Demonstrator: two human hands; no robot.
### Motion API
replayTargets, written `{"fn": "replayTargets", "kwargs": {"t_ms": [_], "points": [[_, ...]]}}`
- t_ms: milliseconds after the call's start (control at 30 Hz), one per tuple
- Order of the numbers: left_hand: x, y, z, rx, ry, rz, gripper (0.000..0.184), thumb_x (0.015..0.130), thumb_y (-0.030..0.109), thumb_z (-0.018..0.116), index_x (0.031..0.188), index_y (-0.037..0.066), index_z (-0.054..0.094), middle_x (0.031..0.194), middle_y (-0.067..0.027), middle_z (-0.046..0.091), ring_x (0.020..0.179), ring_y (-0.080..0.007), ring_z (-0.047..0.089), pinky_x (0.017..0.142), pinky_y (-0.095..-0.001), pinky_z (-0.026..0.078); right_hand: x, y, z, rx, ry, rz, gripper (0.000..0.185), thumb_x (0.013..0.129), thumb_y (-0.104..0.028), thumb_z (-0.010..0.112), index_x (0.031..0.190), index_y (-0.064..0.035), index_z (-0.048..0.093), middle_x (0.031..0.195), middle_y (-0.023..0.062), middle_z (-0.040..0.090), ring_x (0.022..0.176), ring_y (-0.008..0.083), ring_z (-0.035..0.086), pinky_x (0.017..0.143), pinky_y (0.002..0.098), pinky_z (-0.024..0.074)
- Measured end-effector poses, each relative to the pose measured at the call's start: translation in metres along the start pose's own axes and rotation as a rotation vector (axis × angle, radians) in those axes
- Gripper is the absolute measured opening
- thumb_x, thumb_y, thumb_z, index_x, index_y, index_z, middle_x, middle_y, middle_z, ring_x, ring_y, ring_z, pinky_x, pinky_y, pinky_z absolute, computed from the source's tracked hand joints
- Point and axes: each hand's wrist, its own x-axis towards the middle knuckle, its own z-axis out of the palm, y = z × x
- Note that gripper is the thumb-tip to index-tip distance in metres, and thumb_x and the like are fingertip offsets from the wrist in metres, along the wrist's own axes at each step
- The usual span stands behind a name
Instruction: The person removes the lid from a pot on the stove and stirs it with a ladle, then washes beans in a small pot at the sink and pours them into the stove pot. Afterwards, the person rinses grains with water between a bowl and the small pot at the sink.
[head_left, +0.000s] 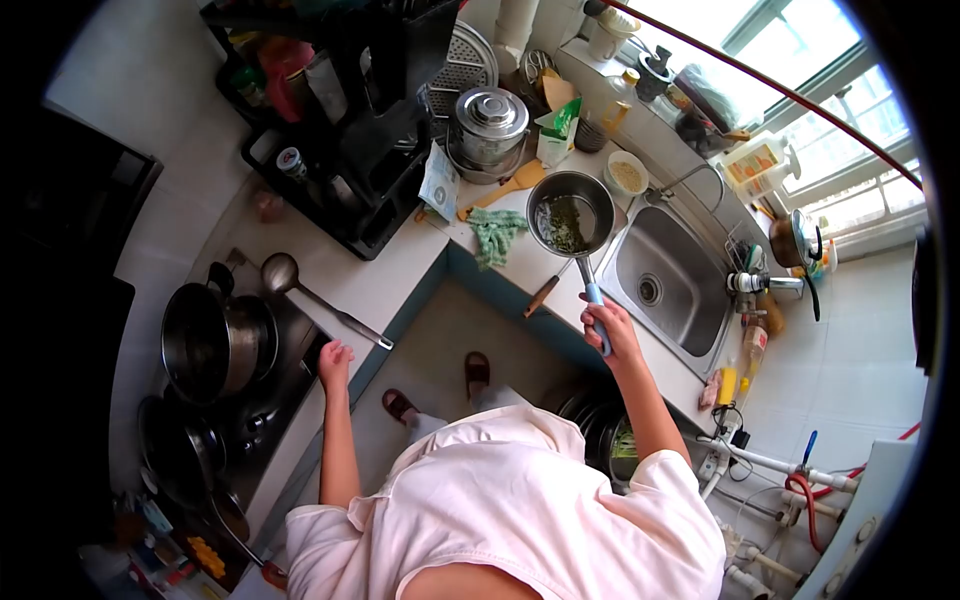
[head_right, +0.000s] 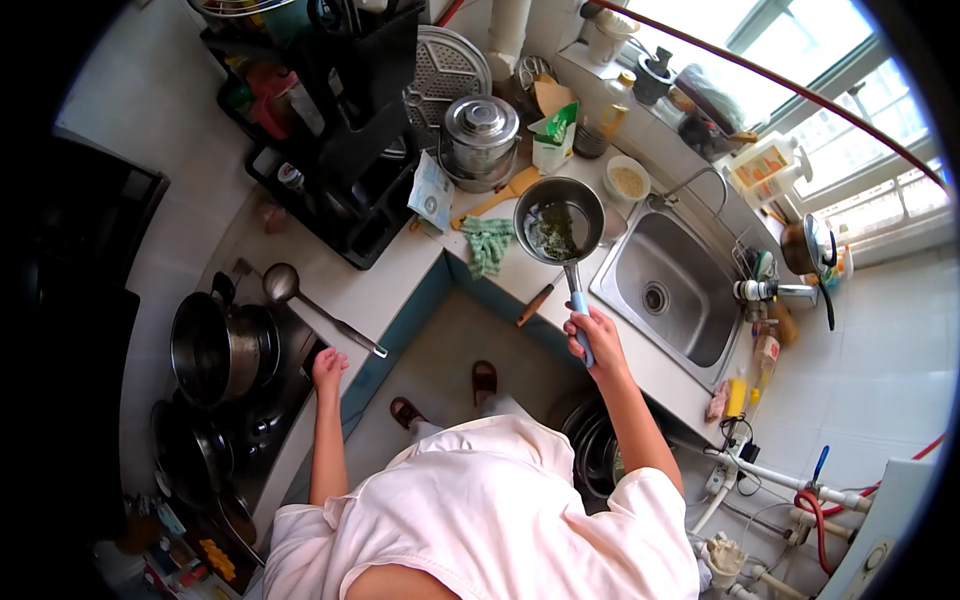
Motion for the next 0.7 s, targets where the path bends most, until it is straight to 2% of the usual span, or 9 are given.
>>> {"fn": "replayTargets", "kwargs": {"t_ms": [133,200,233,300,433,500,567,633,700], "points": [[-0.027,-0.008,-0.002,0.042,-0.11,0.022,0.034,0.082,0.009,0.063,0.111,-0.002,0.051,0.089,-0.01,0.062,0.073,-0.014,0.06,0.07,-0.0245,0.049,-0.05,-0.012,0.013,-0.052,0.013,0.02,0.03,0.086,-0.007,0.049,0.113,0.0056,0.046,0.066,0.0049,0.047,0.042,0.0074,0.039,0.037,0.0185,0.0306],[-0.035,-0.02,0.008,-0.041,-0.27,0.069,0.032,0.083,0.009,0.063,0.11,-0.002,0.051,0.091,-0.0105,0.062,0.076,-0.0146,0.061,0.072,-0.025,0.05,-0.065,-0.01,0.017,-0.062,0.028,0.012,0.031,0.087,-0.008,0.049,0.114,0.0053,0.046,0.067,0.0048,0.048,0.042,0.0069,0.039,0.037,0.0181,0.031],[-0.037,-0.023,0.014,-0.07,-0.36,0.093,0.031,0.083,0.009,0.062,0.11,-0.002,0.052,0.092,-0.0108,0.062,0.078,-0.0149,0.061,0.073,-0.0252,0.051,-0.074,-0.004,0.022,-0.053,0.043,0.006,0.031,0.087,-0.008,0.049,0.115,0.0051,0.046,0.067,0.0048,0.048,0.042,0.0067,0.039,0.037,0.0179,0.0312],[-0.074,0.034,0.048,-0.014,-0.538,0.012,0.029,0.085,0.008,0.061,0.11,-0.002,0.052,0.093,-0.0115,0.062,0.084,-0.0156,0.062,0.076,-0.0252,0.051,-0.091,0.005,0.038,0.07,0.062,-0.005,0.034,0.087,-0.008,0.048,0.118,0.0048,0.044,0.068,0.0037,0.047,0.042,0.0062,0.039,0.038,0.0176,0.032],[-0.127,0.083,0.136,-0.179,-1.11,-0.007,0.03,0.089,0.012,0.057,0.115,-0.001,0.051,0.1,-0.0118,0.062,0.09,-0.0153,0.061,0.079,-0.0257,0.05,-0.109,0.036,0.055,0.337,0.036,-0.045,0.033,0.088,-0.008,0.049,0.117,0.0048,0.044,0.067,0.0032,0.047,0.041,0.0064,0.041,0.037,0.0175,0.033],[-0.162,0.135,0.168,-0.184,-1.288,-0.11,0.033,0.094,0.022,0.048,0.118,-0.001,0.048,0.108,-0.0116,0.06,0.092,-0.0164,0.06,0.08,-0.0254,0.048,-0.114,0.047,0.065,0.42,0.065,-0.064,0.032,0.088,-0.008,0.05,0.116,0.0049,0.045,0.068,0.0032,0.048,0.041,0.0064,0.041,0.038,0.0173,0.0339],[-0.186,0.161,0.203,-0.237,-1.384,-0.32,0.039,0.096,0.032,0.042,0.119,0.0,0.046,0.111,-0.0105,0.058,0.097,-0.0175,0.058,0.084,-0.0283,0.047,-0.117,0.055,0.07,0.453,0.103,-0.084,0.025,0.087,-0.009,0.052,0.109,0.0033,0.049,0.066,0.0027,0.049,0.041,0.0066,0.042,0.037,0.0175,0.0348],[-0.196,0.165,0.237,-0.294,-1.514,-0.536,0.041,0.096,0.034,0.041,0.118,0.0,0.045,0.111,-0.013,0.058,0.101,-0.0191,0.057,0.087,-0.0316,0.046,-0.121,0.062,0.075,0.386,0.191,-0.124,0.022,0.086,-0.01,0.053,0.105,0.0016,0.051,0.067,0.0026,0.05,0.042,0.0072,0.044,0.038,0.0177,0.0359],[-0.213,0.172,0.264,-0.335,-1.478,-0.616,0.038,0.095,0.032,0.045,0.114,-0.001,0.044,0.105,-0.0184,0.059,0.093,-0.0254,0.06,0.079,-0.0332,0.051,-0.122,0.067,0.068,0.333,0.182,-0.146,0.014,0.086,-0.011,0.054,0.096,-0.0019,0.05,0.068,0.0026,0.052,0.045,0.008,0.049,0.039,0.0178,0.0377]]}}
